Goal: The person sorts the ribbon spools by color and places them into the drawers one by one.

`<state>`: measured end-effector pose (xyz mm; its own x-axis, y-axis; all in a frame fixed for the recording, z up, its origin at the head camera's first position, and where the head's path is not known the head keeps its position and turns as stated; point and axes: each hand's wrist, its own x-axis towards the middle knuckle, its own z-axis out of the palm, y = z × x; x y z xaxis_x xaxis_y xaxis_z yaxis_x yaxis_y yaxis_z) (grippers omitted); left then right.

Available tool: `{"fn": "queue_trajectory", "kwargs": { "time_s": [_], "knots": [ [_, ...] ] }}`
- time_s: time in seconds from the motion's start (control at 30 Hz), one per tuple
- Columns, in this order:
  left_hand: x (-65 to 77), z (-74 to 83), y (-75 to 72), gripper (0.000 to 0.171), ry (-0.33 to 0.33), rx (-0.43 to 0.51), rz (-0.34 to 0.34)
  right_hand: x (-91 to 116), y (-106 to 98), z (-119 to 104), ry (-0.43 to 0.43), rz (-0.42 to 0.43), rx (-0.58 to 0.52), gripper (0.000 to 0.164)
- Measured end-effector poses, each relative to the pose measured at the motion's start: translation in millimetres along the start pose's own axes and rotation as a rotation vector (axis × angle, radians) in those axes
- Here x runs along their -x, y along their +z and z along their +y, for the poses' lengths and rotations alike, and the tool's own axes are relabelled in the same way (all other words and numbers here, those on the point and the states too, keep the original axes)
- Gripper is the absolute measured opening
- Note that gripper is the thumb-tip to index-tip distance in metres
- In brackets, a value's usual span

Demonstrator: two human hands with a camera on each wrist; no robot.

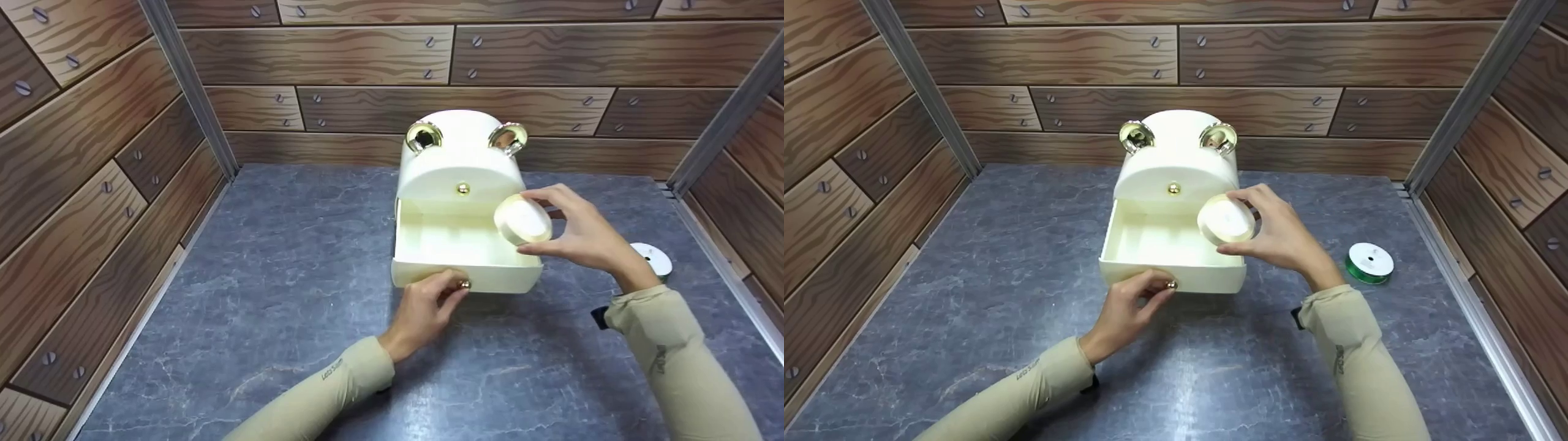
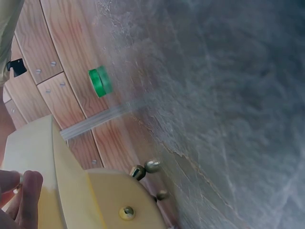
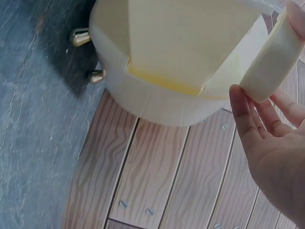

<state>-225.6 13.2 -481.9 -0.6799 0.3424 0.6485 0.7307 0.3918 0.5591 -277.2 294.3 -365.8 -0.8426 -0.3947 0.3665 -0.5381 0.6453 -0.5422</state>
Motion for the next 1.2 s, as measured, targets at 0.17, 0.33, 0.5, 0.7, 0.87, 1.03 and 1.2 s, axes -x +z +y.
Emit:
{"fn": "queue_trajectory", "kwargs": {
  "time_s": [0.17,0.33,0.5,0.7,0.87,1.03,1.2],
  "knots": [
    [-0.3,-0.2,-0.2,0.011,0.006,0.000,0.004,-5.0,6.4,-7.1,-0.012,-0.036,-0.019,0.081],
    [-1.6,0.2,-1.2,0.011,-0.002,-0.001,-0.003,-11.7,13.3,-12.4,-0.028,-0.060,-0.035,0.081],
    [-1.8,-0.2,-1.6,0.011,0.000,-0.004,-0.001,-17.6,20.1,-13.7,-0.038,-0.081,-0.034,0.080],
    [-1.3,-1.0,-0.7,0.009,0.009,-0.010,-0.003,-20.2,28.0,-10.8,-0.031,-0.106,-0.032,0.082],
    [-0.3,-0.8,0.5,0.008,0.017,-0.003,0.000,-19.5,33.8,-10.2,-0.010,-0.118,-0.020,0.083],
    [1.6,-1.9,-1.6,0.009,0.011,-0.001,0.016,-25.5,42.7,-11.7,-0.017,-0.146,-0.043,0.080],
    [-0.2,-0.2,-0.7,0.010,-0.002,0.006,0.002,-30.0,47.3,-8.9,-0.011,-0.161,-0.029,0.080]
  ]
}}
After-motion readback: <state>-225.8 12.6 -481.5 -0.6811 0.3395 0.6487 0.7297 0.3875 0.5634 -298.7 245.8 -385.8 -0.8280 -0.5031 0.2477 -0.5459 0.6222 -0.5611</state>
